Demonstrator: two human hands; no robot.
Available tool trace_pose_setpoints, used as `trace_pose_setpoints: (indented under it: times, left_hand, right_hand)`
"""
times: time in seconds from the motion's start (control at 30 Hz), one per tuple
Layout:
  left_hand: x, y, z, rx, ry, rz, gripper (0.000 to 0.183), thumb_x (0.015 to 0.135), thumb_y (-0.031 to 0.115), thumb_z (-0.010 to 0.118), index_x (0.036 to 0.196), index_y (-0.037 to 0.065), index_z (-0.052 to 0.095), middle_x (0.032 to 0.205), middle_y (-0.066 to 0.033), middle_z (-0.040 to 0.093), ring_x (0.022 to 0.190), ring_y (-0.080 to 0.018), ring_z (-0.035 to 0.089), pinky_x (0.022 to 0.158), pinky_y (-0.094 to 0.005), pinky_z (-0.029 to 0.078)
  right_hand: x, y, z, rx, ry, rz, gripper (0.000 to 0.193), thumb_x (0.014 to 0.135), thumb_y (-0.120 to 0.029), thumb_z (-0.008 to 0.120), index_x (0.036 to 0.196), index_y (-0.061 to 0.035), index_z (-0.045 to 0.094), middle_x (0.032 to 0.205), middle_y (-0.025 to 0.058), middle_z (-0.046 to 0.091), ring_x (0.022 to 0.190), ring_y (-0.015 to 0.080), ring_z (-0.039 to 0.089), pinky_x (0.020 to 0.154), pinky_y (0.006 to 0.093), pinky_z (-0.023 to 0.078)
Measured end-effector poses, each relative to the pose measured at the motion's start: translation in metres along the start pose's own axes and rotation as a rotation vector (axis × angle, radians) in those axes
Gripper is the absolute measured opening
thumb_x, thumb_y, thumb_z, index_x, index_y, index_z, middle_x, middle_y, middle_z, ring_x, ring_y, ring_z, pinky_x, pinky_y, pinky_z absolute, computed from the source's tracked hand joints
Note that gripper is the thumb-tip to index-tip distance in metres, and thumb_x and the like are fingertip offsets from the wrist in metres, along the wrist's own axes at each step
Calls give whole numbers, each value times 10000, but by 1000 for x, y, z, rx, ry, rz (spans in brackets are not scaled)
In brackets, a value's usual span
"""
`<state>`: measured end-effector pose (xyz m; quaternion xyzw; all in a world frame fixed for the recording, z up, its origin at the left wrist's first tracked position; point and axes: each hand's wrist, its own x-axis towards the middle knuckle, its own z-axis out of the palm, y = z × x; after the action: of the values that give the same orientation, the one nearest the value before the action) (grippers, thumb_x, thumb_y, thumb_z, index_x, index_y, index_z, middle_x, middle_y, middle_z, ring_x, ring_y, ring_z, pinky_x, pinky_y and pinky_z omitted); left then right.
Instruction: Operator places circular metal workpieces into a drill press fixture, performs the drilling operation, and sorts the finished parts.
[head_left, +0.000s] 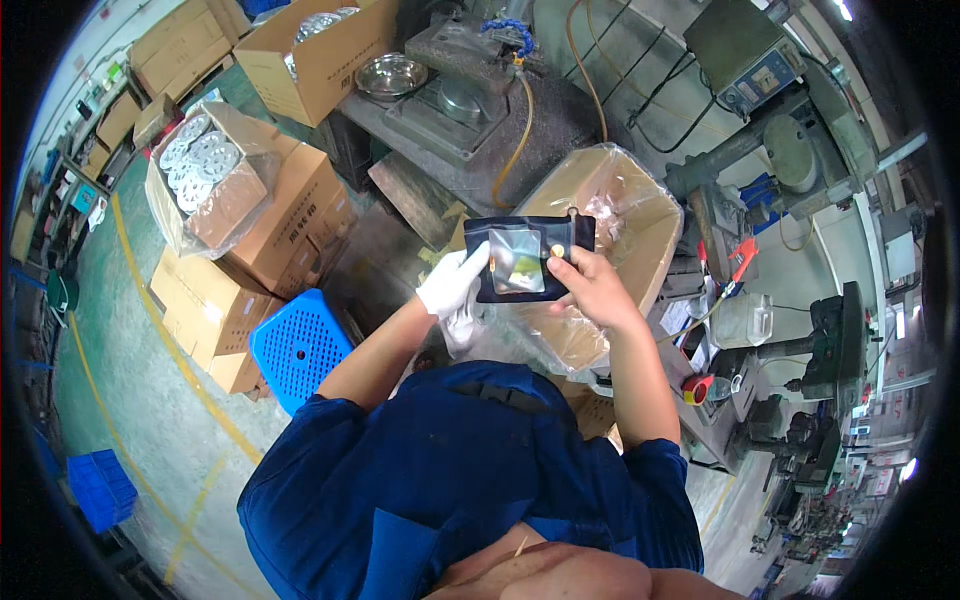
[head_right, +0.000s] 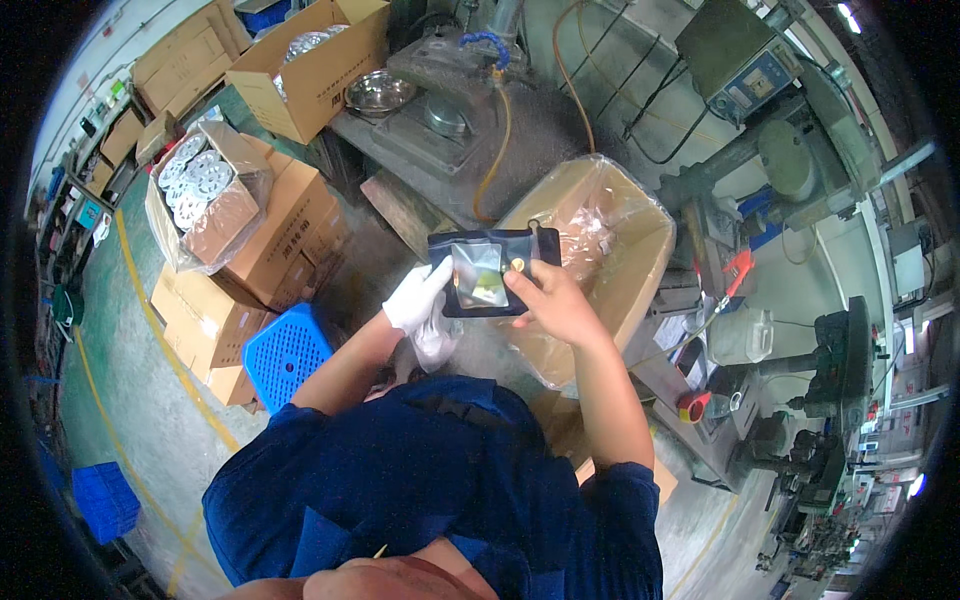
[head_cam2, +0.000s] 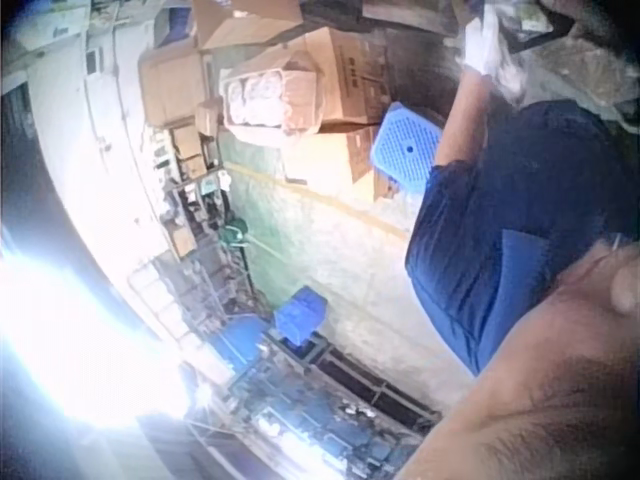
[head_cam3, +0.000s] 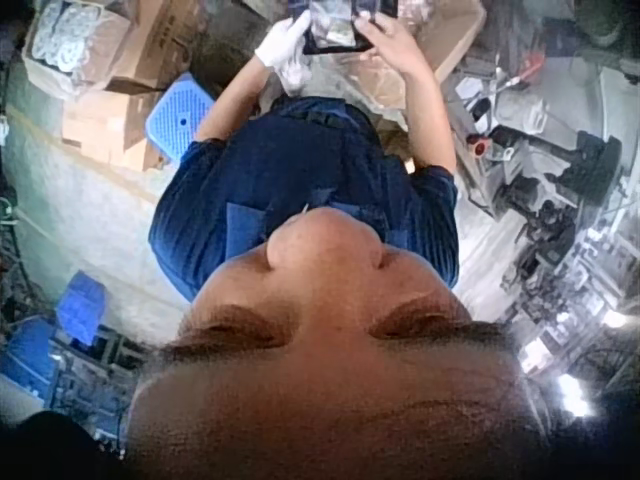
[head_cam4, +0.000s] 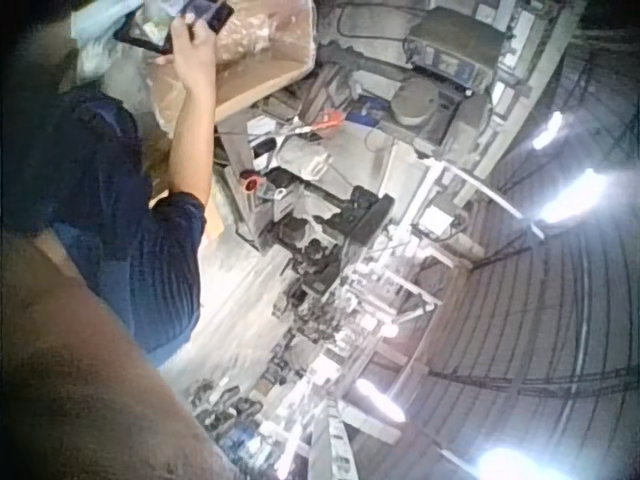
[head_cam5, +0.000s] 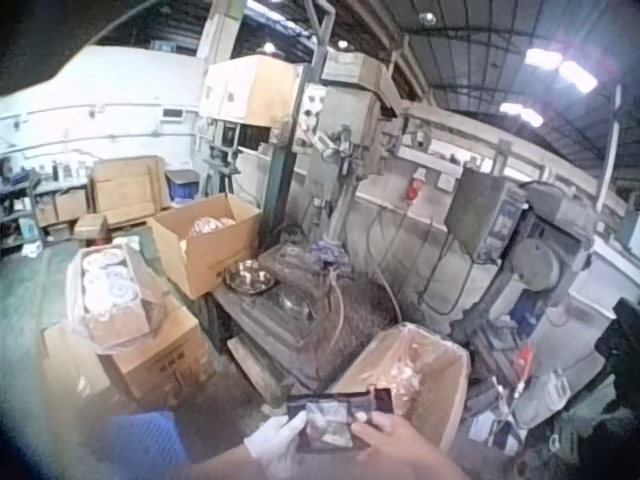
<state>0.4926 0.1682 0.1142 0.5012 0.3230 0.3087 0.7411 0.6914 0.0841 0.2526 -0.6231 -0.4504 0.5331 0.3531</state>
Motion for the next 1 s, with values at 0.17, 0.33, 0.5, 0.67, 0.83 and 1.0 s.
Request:
trace_pose_setpoints:
  times: [0.17,0.33,0.5,0.67,0.83,1.0]
  left_hand:
    - [-5,-6,1,-123,38,-64,419,981,455,495,949,75,669,600,55,487,507,-48,405,460,-244,293]
    - [-16,9,-2,-164,138,-134,443,981,471,482,907,66,648,572,62,465,457,-55,367,430,-247,259]
    - [-22,13,-9,-191,155,-161,496,964,529,476,948,57,631,511,47,435,390,-79,383,372,-250,305]
    - [-29,6,-28,-223,265,-201,545,968,564,424,1026,56,613,530,16,485,366,-93,418,351,-237,363]
    - [-35,3,-60,-412,247,-190,593,990,551,366,1310,62,469,1050,-89,608,807,-177,606,686,-312,511]
    - [-29,16,-64,-421,122,-113,715,969,571,404,1460,61,302,1425,-109,433,1275,-262,442,1065,-387,367]
  right_hand:
    - [-14,-24,13,-365,304,-146,316,955,-216,563,1125,46,611,1027,131,661,807,164,660,623,287,546]
    - [-20,-29,10,-436,586,-436,213,913,-56,579,1109,2,638,991,122,671,843,153,661,748,287,517]
    - [-40,-31,-6,20,613,-543,172,926,-2,551,1086,-5,613,965,45,652,851,124,653,705,250,509]
    - [-103,-32,-4,227,499,-724,212,927,-13,539,1134,19,571,878,110,642,709,173,636,628,274,508]
    - [-168,-47,-11,435,80,-950,172,878,-29,649,1031,42,614,992,185,642,873,290,665,727,366,547]
    - [-205,-73,-27,-196,-203,-1353,63,866,-60,647,868,-1,669,1140,192,613,959,319,637,743,372,549]
